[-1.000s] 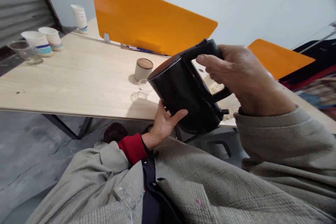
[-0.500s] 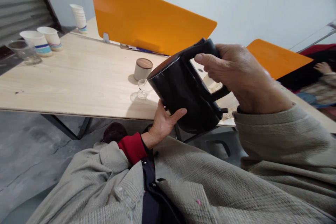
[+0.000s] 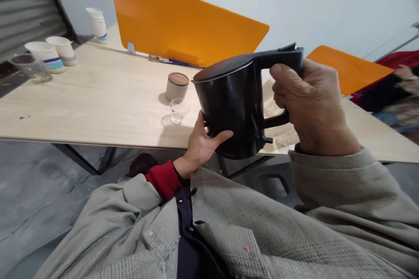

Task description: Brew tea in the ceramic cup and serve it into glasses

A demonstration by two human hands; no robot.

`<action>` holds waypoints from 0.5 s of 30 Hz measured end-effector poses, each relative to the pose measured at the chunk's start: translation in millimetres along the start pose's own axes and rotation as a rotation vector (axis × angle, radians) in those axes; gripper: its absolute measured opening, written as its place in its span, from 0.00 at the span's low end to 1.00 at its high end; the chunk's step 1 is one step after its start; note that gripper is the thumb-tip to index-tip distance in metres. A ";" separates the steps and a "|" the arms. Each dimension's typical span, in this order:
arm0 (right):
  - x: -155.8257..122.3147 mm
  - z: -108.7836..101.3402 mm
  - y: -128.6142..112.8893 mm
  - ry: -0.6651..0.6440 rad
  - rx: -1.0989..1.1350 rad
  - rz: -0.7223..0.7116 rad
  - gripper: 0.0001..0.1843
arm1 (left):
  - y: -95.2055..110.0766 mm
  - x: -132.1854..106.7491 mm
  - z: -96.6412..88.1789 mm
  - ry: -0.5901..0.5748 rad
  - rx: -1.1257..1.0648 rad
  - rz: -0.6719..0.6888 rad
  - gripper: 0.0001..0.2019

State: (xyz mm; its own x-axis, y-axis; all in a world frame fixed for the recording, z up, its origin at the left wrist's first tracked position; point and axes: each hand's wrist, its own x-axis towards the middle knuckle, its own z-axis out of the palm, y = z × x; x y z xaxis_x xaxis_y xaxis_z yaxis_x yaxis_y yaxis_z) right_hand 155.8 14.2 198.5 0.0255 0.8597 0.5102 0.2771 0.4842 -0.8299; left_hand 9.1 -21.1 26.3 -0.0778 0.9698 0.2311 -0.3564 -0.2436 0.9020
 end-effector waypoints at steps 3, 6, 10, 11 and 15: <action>4.3 -6.6 21.0 0.041 0.026 -0.036 0.21 | -6.7 -0.2 -6.2 0.031 0.104 0.062 0.50; 11.8 -8.4 46.2 0.127 0.095 -0.038 0.26 | -7.4 -10.8 -20.1 0.055 0.261 0.134 0.47; 24.1 1.0 79.2 0.222 0.163 -0.059 0.24 | 4.7 -29.0 -49.7 -0.005 0.439 0.239 0.25; 27.8 5.0 86.6 0.237 0.179 -0.067 0.23 | 8.6 -31.6 -58.3 0.006 0.468 0.253 0.20; 46.5 22.7 113.5 0.316 0.201 -0.042 0.23 | 19.7 -28.6 -95.0 0.185 0.603 0.266 0.15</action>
State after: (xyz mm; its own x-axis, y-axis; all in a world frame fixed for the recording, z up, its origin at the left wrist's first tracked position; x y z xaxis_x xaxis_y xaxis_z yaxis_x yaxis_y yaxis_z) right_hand 166.7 112.8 122.9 0.3224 0.7609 0.5631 0.0910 0.5672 -0.8186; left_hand -84.1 -52.4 2.9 -0.2683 0.8489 0.4554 0.2734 -0.3862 0.8810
